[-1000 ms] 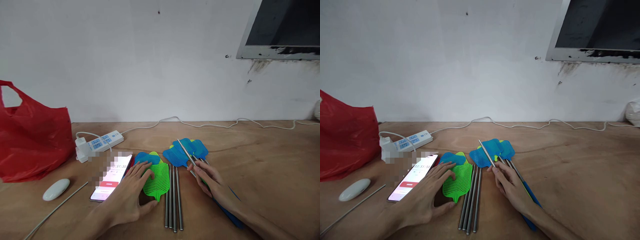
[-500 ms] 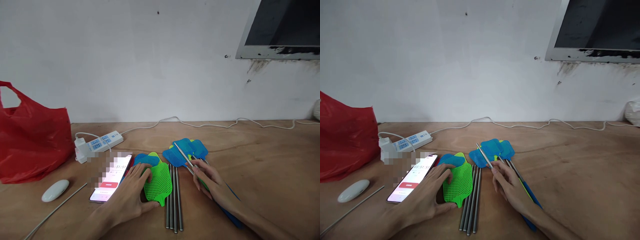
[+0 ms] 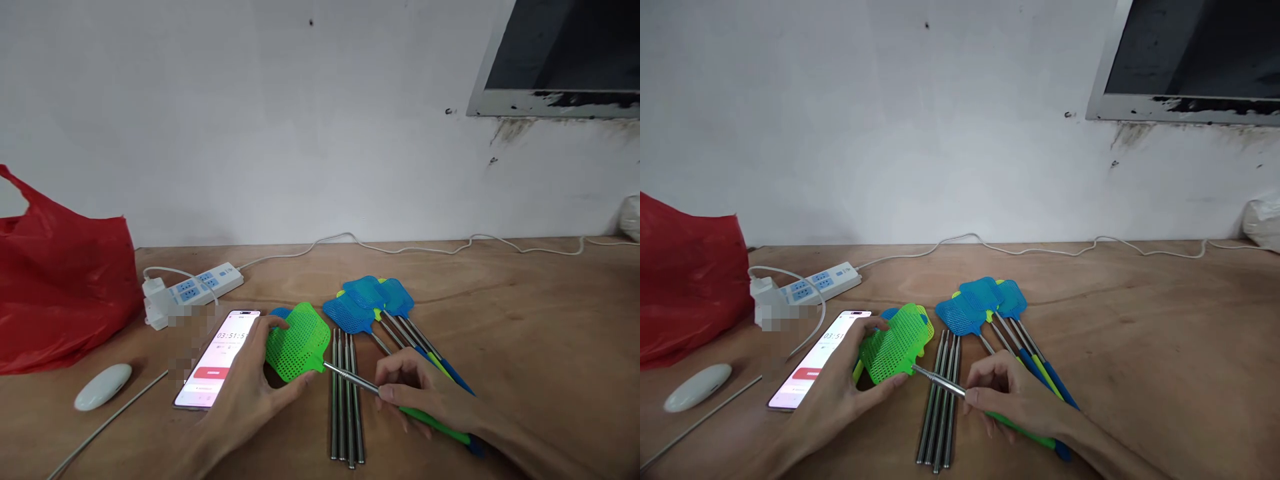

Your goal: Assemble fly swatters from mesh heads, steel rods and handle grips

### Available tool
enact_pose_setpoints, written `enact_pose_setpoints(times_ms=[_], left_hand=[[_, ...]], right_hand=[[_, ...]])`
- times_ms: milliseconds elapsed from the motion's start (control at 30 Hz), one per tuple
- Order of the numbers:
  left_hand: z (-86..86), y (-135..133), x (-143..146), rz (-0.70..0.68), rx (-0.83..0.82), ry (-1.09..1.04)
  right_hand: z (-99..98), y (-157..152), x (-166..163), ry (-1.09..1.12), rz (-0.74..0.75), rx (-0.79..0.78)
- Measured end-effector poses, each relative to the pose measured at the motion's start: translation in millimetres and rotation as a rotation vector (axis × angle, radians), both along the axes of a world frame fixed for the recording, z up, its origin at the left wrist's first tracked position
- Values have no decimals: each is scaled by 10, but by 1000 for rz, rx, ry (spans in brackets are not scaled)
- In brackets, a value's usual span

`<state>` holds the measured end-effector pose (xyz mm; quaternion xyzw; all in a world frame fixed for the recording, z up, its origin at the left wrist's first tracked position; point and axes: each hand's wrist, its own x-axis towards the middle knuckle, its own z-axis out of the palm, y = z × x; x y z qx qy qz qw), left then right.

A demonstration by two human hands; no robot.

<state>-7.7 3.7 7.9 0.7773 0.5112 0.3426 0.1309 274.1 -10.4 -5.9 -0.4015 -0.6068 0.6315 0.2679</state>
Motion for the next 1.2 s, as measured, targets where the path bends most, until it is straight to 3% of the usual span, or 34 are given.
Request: enact_pose_setpoints(times_ms=[400,733,933,1200], left_hand=[[-53,23,-27,25,-17,-102],[-1,119,-18,33,-200,-734],[-20,98,-24,79,-97,-646],[-55,91,-35,34,-100,-582]], right_hand=[[15,-27,-6,-63,-40,44],[66,-19,-14,-87,-82,65],[99,-27,-30,-111,-83,62],[126,-13,-32,-128,-99,58]])
